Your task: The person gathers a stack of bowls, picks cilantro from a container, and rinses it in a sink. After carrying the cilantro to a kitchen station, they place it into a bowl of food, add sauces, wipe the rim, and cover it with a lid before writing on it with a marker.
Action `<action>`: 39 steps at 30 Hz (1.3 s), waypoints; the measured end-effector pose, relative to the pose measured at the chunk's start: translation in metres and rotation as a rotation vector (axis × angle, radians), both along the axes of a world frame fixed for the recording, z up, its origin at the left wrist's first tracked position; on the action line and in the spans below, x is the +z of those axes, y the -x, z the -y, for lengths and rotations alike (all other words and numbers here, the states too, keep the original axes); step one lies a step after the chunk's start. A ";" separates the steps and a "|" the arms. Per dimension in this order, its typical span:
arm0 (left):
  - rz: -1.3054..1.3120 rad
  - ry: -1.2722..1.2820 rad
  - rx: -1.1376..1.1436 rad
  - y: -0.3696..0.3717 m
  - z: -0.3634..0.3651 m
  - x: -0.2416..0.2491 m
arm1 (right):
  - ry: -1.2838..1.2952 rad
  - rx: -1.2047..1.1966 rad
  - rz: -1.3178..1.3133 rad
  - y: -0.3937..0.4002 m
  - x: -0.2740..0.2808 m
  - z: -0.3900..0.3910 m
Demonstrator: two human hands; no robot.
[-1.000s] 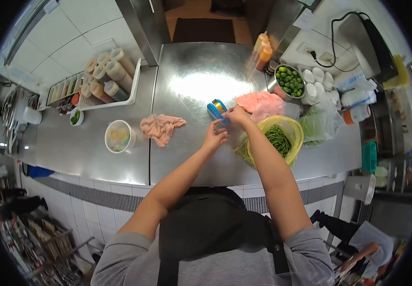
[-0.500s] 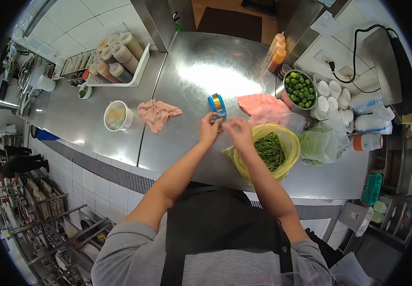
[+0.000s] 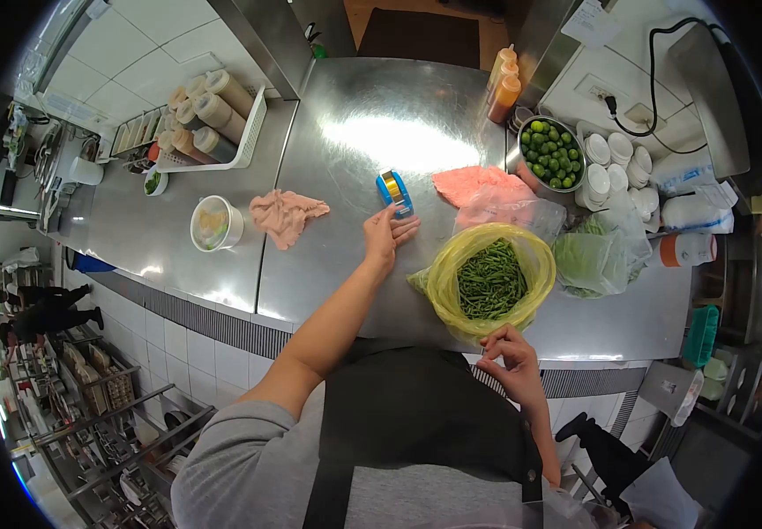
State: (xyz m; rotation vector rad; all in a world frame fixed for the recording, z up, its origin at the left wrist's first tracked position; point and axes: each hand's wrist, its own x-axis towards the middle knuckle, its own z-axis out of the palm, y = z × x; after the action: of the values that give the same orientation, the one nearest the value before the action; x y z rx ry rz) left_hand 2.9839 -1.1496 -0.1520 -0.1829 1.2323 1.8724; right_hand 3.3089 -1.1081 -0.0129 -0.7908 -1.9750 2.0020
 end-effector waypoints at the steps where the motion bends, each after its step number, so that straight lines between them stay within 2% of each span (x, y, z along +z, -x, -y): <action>1: 0.013 0.050 0.002 0.000 -0.002 0.005 | -0.015 -0.021 -0.032 -0.001 0.002 -0.002; 5: -0.131 0.118 0.008 -0.008 -0.007 -0.001 | -0.007 -0.021 -0.033 0.002 0.006 -0.002; 8: -0.196 0.150 0.020 -0.010 -0.005 -0.002 | 0.096 -0.071 -0.074 0.006 0.005 -0.004; 15: -0.312 0.173 -0.024 0.001 -0.011 -0.013 | -0.031 -0.157 -0.180 0.031 0.026 -0.023; 17: -0.392 0.172 -0.112 0.015 -0.012 -0.038 | -0.176 -0.190 -0.106 0.042 0.038 -0.020; 19: -0.473 0.354 -0.212 0.024 -0.014 -0.026 | -0.245 -0.152 -0.076 0.058 0.049 -0.010; 21: -0.523 0.406 -0.315 0.032 -0.012 -0.018 | -0.257 -0.134 -0.020 0.075 0.058 0.004; 22: -0.531 0.406 -0.290 0.040 -0.012 -0.017 | -0.222 -0.125 -0.023 0.085 0.061 0.011; 24: -0.466 0.324 -0.552 0.060 0.000 -0.007 | -0.279 -0.036 -0.004 0.108 0.064 0.028; 25: -0.468 0.321 -0.543 0.077 0.011 -0.004 | -0.332 0.034 0.031 0.121 0.067 0.036; 27: -0.420 0.203 -0.422 0.111 0.051 0.036 | -0.403 0.091 0.055 0.158 0.073 0.057; 29: -0.518 0.127 -0.248 0.166 0.109 0.069 | -0.445 0.239 0.048 0.198 0.069 0.075; 31: -0.582 -0.014 0.046 0.216 0.173 0.099 | -0.480 0.274 0.032 0.252 0.068 0.101; 32: -0.479 -0.019 0.183 0.239 0.207 0.108 | -0.481 0.296 0.011 0.280 0.060 0.111; 33: -0.467 -0.052 0.250 0.266 0.244 0.104 | -0.466 0.298 -0.003 0.309 0.045 0.120; 35: -0.537 0.096 0.452 0.301 0.304 0.096 | -0.463 0.286 0.020 0.370 0.007 0.134; 36: -0.524 0.097 0.457 0.311 0.323 0.090 | -0.475 0.275 0.060 0.399 -0.012 0.139; 38: -0.548 0.290 0.673 0.322 0.353 0.076 | -0.357 0.269 0.120 0.451 -0.051 0.143; 39: -0.538 0.291 0.672 0.324 0.358 0.070 | -0.357 0.271 0.129 0.469 -0.064 0.143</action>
State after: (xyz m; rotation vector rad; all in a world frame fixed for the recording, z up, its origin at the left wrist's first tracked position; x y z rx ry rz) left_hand 2.6596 -1.5075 -0.0823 -0.2881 1.9977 2.3936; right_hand 2.8402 -1.2507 -0.0765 -0.6071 -2.5359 1.6789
